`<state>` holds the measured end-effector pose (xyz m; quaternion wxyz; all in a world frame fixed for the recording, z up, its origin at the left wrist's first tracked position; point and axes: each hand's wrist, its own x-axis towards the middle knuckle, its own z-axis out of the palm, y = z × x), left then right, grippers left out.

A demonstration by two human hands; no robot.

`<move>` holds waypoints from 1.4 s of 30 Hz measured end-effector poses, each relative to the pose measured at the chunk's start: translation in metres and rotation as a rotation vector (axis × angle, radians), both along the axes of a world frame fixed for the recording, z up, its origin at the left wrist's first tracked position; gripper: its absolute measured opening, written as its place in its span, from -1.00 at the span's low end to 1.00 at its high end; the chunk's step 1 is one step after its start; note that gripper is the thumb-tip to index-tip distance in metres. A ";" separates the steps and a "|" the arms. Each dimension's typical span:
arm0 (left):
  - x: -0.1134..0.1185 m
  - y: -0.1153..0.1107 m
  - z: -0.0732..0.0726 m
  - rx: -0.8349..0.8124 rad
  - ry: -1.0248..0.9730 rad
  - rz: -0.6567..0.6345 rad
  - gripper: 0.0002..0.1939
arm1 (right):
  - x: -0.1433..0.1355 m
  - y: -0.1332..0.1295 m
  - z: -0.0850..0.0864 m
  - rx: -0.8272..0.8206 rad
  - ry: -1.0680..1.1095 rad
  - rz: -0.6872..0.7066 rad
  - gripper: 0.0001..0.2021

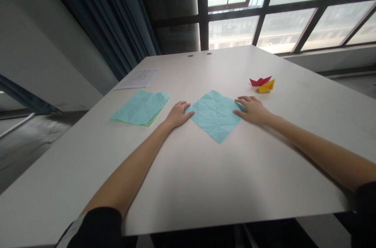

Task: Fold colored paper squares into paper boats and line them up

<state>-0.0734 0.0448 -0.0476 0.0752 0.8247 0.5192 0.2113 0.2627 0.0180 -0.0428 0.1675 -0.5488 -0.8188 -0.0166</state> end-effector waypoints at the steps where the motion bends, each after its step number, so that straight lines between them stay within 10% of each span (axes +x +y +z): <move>1: 0.000 0.000 0.001 0.002 -0.008 -0.003 -0.46 | 0.003 0.003 -0.003 -0.031 -0.019 -0.033 -0.43; 13: 0.003 -0.001 0.017 -0.181 0.142 0.001 -0.43 | 0.008 0.010 -0.002 -0.166 0.252 0.000 -0.51; 25: 0.001 -0.004 0.018 -0.276 -0.221 -0.043 -0.52 | 0.012 0.014 -0.001 -0.283 0.704 0.034 -0.72; 42: 0.009 -0.010 0.020 0.027 0.095 -0.034 -0.70 | -0.008 -0.009 0.011 0.074 0.066 0.231 -0.72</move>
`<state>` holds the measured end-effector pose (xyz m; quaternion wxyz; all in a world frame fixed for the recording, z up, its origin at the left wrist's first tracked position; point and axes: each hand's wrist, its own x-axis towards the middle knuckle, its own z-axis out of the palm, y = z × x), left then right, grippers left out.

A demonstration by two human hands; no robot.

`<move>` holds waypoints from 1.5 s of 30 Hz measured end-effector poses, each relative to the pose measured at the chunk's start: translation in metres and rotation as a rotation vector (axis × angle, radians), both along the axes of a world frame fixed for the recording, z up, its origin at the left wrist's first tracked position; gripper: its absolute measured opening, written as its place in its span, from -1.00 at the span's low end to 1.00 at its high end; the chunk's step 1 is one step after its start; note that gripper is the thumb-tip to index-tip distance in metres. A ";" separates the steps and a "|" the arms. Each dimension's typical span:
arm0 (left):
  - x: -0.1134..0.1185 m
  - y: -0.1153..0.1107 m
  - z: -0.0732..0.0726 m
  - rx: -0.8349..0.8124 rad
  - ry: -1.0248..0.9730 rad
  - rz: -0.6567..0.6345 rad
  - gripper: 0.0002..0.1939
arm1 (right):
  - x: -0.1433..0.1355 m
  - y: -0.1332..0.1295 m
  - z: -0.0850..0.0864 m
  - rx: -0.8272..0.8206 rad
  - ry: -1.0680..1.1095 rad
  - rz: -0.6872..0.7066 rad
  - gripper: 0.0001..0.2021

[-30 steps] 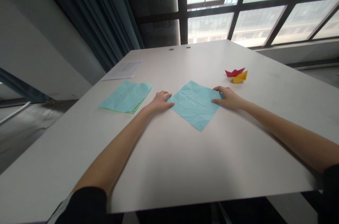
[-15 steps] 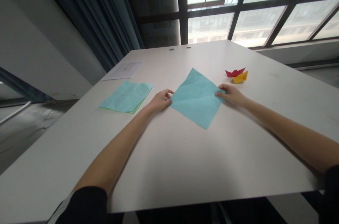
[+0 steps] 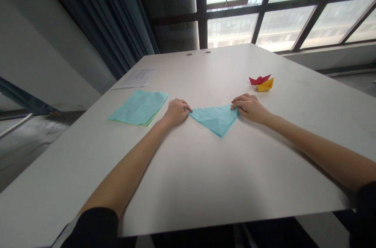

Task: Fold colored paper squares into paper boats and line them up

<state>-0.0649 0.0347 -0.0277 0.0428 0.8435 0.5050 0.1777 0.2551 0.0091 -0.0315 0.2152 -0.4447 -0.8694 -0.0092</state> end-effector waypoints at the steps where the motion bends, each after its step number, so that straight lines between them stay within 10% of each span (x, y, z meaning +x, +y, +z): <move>1: 0.003 -0.003 0.002 0.022 0.027 0.002 -0.74 | -0.006 -0.005 0.002 0.003 -0.021 0.032 -0.74; 14: 0.048 -0.042 0.008 0.048 0.231 -0.086 -0.70 | -0.033 -0.028 0.016 -0.043 -0.281 0.114 -0.73; 27: 0.063 -0.060 0.007 -0.043 0.260 -0.200 -0.42 | -0.026 -0.021 0.020 -0.316 -0.238 -0.148 -0.61; 36: 0.064 -0.058 0.004 -0.018 0.208 -0.034 -0.47 | -0.028 -0.020 0.019 -0.382 -0.189 -0.195 -0.66; 45: 0.050 -0.030 -0.006 -0.102 0.005 0.408 -0.45 | -0.025 -0.015 0.013 -0.433 -0.090 -0.094 -0.63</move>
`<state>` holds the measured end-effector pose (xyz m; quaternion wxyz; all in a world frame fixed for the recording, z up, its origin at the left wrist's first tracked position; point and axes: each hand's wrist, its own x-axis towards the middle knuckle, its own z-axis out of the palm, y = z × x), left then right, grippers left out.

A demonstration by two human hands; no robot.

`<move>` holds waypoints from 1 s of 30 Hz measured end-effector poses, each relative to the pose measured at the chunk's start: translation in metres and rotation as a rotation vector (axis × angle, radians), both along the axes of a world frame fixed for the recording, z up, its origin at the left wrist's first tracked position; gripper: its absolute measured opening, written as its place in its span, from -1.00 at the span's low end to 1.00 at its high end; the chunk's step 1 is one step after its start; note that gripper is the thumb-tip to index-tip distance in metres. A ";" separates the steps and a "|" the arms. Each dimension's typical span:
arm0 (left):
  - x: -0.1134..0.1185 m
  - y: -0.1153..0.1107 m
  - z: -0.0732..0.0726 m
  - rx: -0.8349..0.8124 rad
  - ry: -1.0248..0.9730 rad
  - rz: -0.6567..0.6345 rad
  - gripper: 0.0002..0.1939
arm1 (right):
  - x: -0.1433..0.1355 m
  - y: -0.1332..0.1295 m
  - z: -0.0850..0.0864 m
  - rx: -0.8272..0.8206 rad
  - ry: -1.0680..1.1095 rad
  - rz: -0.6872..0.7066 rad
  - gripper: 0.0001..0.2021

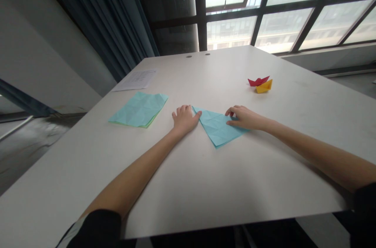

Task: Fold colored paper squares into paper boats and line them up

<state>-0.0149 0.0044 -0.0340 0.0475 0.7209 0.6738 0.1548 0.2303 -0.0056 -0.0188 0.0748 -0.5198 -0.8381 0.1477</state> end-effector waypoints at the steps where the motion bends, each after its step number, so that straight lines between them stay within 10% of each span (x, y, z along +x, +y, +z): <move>1: -0.001 0.003 -0.001 -0.015 -0.036 0.017 -0.47 | 0.000 0.000 0.000 -0.002 0.003 0.004 -0.63; 16: 0.003 0.014 -0.006 -0.145 -1.234 -0.119 -0.79 | 0.013 0.003 0.039 -0.243 0.142 -0.031 -0.58; 30: 0.006 -0.002 0.004 -0.459 -1.169 -0.331 -0.67 | -0.053 0.034 0.022 -0.288 0.713 0.086 -0.62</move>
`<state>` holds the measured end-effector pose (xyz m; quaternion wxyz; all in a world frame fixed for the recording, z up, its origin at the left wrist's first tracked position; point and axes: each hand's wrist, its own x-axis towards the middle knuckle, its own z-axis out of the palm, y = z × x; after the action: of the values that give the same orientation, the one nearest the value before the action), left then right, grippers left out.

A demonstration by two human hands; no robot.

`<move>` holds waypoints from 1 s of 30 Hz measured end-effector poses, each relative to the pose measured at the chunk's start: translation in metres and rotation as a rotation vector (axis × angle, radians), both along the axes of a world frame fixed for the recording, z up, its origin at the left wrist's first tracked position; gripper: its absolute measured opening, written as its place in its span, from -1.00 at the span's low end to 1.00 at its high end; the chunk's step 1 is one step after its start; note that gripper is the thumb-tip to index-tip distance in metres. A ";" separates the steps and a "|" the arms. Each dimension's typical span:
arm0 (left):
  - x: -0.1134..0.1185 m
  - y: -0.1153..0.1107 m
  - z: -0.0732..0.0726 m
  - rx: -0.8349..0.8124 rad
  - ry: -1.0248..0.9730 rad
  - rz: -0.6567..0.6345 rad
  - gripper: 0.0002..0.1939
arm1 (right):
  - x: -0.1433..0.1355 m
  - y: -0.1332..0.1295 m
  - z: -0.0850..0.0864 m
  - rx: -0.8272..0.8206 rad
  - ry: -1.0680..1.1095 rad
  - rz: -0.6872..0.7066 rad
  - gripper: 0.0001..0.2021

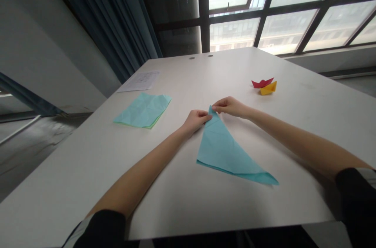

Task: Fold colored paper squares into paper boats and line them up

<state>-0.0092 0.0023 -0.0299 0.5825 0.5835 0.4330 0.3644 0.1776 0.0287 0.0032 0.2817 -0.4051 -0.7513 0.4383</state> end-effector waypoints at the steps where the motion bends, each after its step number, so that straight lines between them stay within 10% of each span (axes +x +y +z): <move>1: 0.000 0.000 0.000 0.006 0.008 -0.005 -0.67 | -0.003 0.002 -0.003 -0.002 0.034 -0.019 -0.65; 30: 0.000 -0.004 -0.001 0.094 0.190 -0.074 -0.63 | 0.000 0.010 -0.009 0.048 0.180 -0.391 -0.73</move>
<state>-0.0089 -0.0017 -0.0308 0.5239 0.6577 0.4468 0.3056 0.1780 0.0385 -0.0054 0.4371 -0.4956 -0.6403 0.3916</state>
